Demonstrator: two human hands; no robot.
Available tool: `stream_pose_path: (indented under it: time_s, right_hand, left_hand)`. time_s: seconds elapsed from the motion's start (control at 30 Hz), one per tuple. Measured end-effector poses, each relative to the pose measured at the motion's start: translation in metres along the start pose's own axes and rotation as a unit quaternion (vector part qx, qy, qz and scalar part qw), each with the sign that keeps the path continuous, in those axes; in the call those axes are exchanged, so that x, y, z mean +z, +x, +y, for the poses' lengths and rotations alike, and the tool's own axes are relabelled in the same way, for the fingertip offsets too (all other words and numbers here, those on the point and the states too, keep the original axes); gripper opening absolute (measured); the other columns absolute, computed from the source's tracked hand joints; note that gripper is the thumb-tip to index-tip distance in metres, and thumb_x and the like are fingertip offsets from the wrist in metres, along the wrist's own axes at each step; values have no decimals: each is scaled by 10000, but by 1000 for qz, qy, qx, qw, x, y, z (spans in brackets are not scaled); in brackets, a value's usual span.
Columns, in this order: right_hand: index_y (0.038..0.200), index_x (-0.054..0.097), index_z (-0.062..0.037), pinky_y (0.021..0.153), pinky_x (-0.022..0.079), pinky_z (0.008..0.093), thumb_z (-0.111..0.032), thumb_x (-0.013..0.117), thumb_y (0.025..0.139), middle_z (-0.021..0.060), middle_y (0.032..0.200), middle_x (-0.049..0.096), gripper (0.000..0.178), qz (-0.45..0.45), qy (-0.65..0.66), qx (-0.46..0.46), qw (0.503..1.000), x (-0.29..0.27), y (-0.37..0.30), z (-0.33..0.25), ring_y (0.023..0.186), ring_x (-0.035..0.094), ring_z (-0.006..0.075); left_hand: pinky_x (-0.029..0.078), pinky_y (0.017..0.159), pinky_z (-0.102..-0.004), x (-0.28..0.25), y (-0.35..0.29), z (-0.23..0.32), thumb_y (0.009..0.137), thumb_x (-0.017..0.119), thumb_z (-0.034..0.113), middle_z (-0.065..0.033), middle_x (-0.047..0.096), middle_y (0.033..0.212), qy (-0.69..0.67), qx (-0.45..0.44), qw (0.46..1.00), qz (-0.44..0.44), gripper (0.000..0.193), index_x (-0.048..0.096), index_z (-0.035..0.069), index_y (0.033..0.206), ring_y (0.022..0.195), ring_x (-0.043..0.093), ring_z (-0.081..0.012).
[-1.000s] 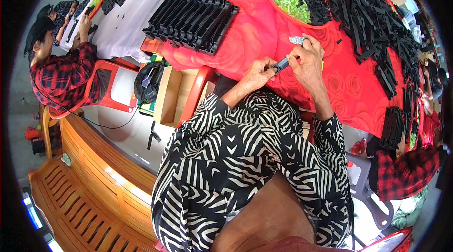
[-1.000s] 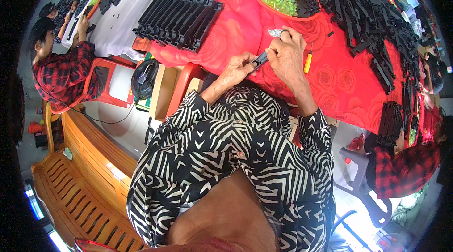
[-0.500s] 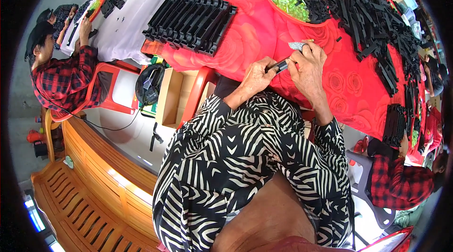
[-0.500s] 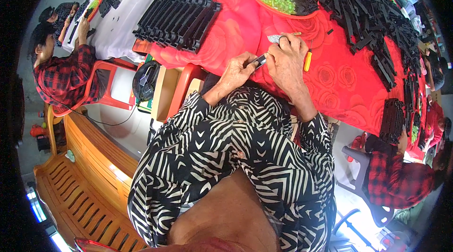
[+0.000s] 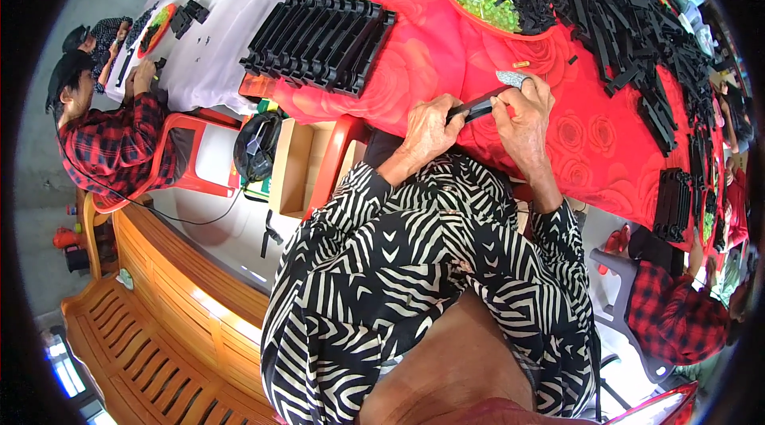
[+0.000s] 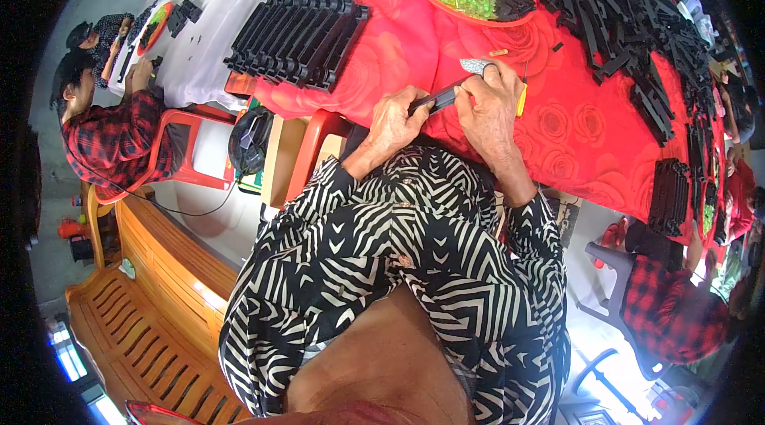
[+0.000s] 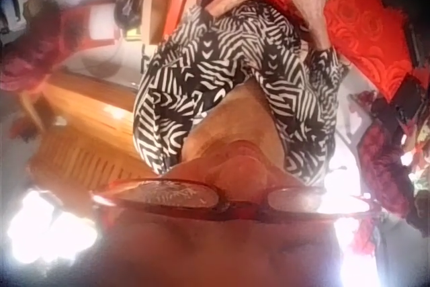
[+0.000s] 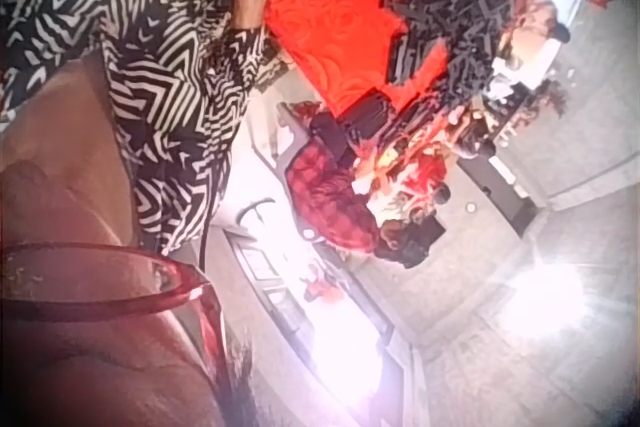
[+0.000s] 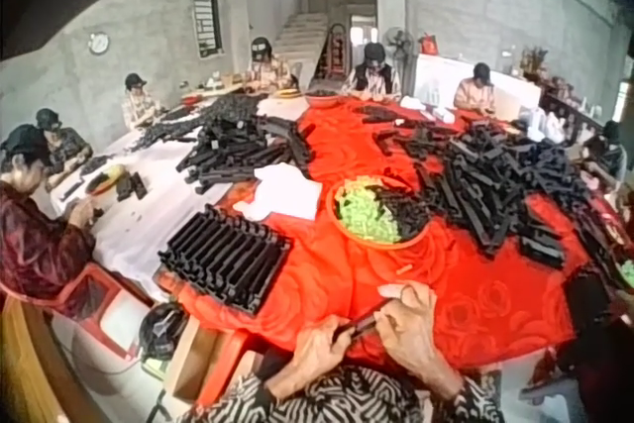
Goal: The person assembles plastic components by taking small parts and fitting them into black plastic casings by hand.
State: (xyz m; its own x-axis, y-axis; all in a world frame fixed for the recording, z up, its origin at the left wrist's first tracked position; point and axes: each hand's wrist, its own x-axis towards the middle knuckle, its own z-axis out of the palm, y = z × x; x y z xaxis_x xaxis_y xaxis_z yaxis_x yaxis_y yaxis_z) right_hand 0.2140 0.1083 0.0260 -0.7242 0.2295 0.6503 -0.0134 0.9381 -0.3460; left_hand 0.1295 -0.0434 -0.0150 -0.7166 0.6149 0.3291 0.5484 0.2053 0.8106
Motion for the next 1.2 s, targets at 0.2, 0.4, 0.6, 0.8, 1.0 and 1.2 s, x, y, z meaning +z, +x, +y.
stream_pose_path:
  time_s: [0.2,0.4,0.6,0.8,1.0,1.2]
  right_hand:
    - [730,639,-55,908,331,468,-120,683,706,113,979,595,82,-8,39,0,999,-4,3,-1,1130,468,309]
    - [716,649,-72,946,312,472,-144,693,709,110,989,588,85,-53,57,6,997,-10,8,6,1163,446,314]
    - [709,651,-82,955,297,488,-152,696,702,99,944,572,84,-71,13,-13,997,1,8,3,1182,426,322]
    - [721,647,-61,939,303,490,-136,695,691,103,914,576,94,-33,-35,-31,998,4,4,-2,1151,447,316]
    - [739,635,-28,933,305,488,-135,697,681,112,922,583,137,-28,-46,-30,998,9,-3,-1,1104,472,309]
    - [755,624,-9,936,302,486,-126,683,677,134,935,577,153,-28,-59,-28,997,7,-5,-3,1086,476,309]
  left_hand:
    - [476,633,-415,5,2,-6,810,642,130,-197,640,774,-41,-45,998,-36,164,616,-5,898,737,636,-351]
    - [456,591,-360,16,-2,-25,836,653,124,-147,616,699,-162,-79,980,-86,169,626,-21,919,642,594,-215]
    - [437,562,-333,18,-4,-29,841,646,108,-112,586,649,-175,-82,979,-64,144,627,-14,916,594,542,-162]
    - [434,548,-338,15,-1,-21,824,642,112,-132,591,646,-130,-85,987,-40,129,643,7,898,575,564,-186]
    - [447,560,-344,14,-3,-20,810,640,113,-162,608,666,-98,-85,991,-38,136,656,15,903,595,603,-219]
    - [454,584,-338,13,-1,-23,819,636,99,-163,626,704,-104,-88,988,-70,145,649,5,928,632,613,-217]
